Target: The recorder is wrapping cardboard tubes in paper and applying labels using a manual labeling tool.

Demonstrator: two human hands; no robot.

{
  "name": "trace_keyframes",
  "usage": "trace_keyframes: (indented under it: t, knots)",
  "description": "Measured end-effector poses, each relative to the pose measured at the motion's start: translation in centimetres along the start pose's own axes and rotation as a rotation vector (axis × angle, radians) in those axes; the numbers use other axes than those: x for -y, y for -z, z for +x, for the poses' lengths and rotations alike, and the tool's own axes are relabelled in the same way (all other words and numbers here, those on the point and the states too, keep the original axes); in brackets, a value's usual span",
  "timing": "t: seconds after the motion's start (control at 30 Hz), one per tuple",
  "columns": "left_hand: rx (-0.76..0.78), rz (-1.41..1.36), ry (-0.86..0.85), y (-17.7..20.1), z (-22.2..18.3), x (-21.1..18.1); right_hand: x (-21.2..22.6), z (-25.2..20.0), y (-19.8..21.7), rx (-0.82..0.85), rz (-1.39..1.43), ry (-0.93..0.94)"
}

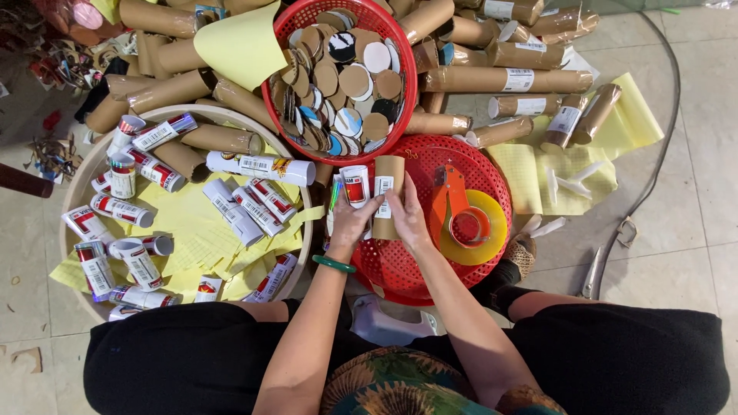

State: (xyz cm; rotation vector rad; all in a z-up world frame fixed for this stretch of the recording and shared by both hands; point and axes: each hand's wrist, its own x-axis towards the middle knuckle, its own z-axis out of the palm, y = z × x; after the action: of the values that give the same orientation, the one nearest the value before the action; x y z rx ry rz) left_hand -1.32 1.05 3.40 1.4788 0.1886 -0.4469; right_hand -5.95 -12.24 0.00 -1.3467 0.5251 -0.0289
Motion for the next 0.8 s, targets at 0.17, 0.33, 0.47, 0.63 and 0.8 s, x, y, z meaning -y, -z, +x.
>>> trace_keyframes:
  t: [0.17,0.33,0.47,0.63,0.8]
  knots:
    - [0.03,0.087,-0.053,0.3,0.6,1.5,0.9,-0.1,-0.5,-0.042,-0.299,0.053]
    - [0.043,0.135,-0.088,0.4,0.8,1.7,-0.4,0.9,0.3,-0.081,-0.471,0.026]
    - [0.032,0.355,-0.134,-0.1,0.6,1.7,-2.1,3.3,1.2,-0.097,-0.528,-0.01]
    - [0.0,0.383,-0.055,0.1,1.3,2.3,-0.2,3.1,0.4,-0.21,-0.62,0.175]
    - [-0.184,0.467,-0.01,2.1,2.9,3.8,1.3,2.2,-1.0,-0.151,-0.997,0.45]
